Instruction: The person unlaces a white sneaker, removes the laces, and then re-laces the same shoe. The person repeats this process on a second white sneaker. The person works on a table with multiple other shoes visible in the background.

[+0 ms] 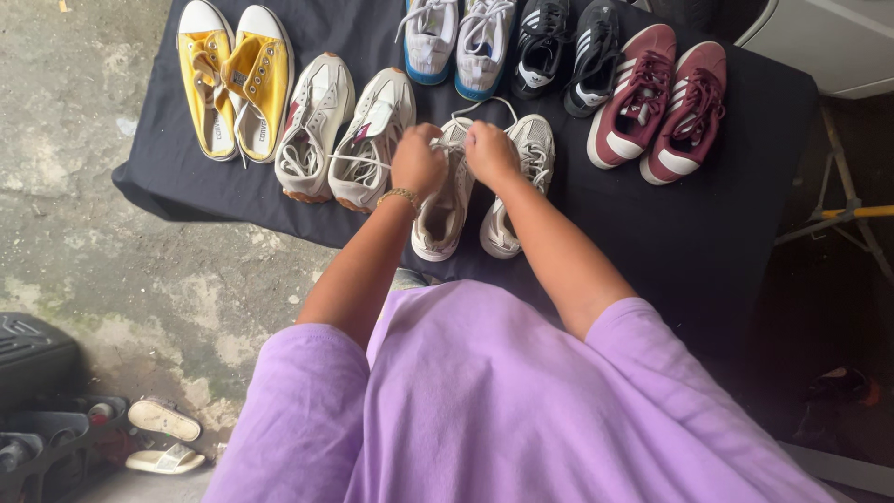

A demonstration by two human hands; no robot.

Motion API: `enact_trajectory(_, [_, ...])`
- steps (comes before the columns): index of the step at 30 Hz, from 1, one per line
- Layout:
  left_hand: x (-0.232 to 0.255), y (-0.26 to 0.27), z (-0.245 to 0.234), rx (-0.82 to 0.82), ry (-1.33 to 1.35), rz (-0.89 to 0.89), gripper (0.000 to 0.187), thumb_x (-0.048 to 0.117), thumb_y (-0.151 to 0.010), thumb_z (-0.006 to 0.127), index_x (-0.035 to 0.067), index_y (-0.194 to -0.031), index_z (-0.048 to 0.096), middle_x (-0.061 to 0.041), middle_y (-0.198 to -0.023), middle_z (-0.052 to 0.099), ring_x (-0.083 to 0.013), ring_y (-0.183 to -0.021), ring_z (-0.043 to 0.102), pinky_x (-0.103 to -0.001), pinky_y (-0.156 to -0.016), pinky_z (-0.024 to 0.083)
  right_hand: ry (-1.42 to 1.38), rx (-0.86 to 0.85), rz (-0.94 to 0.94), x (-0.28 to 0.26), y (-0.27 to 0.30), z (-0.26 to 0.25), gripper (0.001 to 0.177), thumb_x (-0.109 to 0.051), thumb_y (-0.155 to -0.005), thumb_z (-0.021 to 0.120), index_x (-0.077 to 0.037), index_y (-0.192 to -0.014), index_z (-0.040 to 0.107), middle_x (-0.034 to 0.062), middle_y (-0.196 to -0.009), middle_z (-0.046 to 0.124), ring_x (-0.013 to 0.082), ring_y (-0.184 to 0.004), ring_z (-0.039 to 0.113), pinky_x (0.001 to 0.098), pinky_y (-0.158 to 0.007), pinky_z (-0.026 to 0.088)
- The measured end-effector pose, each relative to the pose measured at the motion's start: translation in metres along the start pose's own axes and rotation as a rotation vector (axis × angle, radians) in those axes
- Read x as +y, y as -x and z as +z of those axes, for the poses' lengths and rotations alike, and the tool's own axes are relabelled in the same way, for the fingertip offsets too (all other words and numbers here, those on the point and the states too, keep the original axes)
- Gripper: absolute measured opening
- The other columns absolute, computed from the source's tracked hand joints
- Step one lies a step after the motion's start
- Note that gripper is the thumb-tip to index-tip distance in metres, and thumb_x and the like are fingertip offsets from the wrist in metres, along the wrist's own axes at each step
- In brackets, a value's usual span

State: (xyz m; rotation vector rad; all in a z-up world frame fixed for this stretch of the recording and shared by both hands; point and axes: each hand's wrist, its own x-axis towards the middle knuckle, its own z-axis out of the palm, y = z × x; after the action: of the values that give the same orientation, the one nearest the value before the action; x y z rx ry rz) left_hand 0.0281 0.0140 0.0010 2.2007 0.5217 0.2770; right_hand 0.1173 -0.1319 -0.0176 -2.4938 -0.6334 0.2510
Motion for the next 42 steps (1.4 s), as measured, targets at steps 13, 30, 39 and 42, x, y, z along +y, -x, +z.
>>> enact_trajectory(13, [0.026,0.017,-0.018,0.190,0.049,0.100,0.021,0.006,-0.090,0.061,0.011,-0.109,0.069,-0.011,-0.117,0.066,-0.0344,-0.103,0.067,-0.044,-0.089,0.054,0.076,0.034,-0.119,0.006,-0.014,-0.006,0.013,-0.011,-0.083,0.069,-0.010,-0.086,0.081,0.0171,-0.088,0.074,0.0361,-0.083,0.071,0.0440,-0.078,0.056])
enact_trajectory(30, [0.021,0.021,0.007,-0.229,-0.275,-0.017,0.063,0.026,-0.075,0.080,0.030,-0.135,0.062,-0.006,-0.155,0.042,-0.0379,-0.132,0.045,-0.054,-0.100,0.047,0.116,-0.012,-0.111,0.016,-0.011,0.032,0.016,-0.012,-0.085,0.064,-0.003,-0.088,0.077,0.0212,-0.102,0.069,0.0391,-0.096,0.067,0.0454,-0.086,0.054])
enact_trajectory(39, [0.028,0.022,0.005,-0.239,-0.273,-0.084,0.071,0.024,-0.070,0.082,0.030,-0.137,0.061,-0.004,-0.155,0.043,-0.0362,-0.132,0.046,-0.054,-0.099,0.049,-0.496,-0.279,0.196,0.022,-0.028,-0.004,0.022,-0.022,-0.084,0.068,-0.002,-0.089,0.077,0.0108,-0.085,0.076,0.0207,-0.079,0.069,0.0338,-0.071,0.054])
enact_trajectory(42, [0.027,0.022,0.008,-0.218,-0.291,-0.068,0.071,0.022,-0.070,0.082,0.029,-0.137,0.062,-0.004,-0.155,0.044,-0.0365,-0.131,0.047,-0.052,-0.099,0.051,-0.570,-0.215,0.112,0.000,-0.033,-0.049,0.022,-0.022,-0.090,0.068,-0.002,-0.087,0.077,0.0088,-0.078,0.073,0.0149,-0.069,0.066,0.0313,-0.066,0.053])
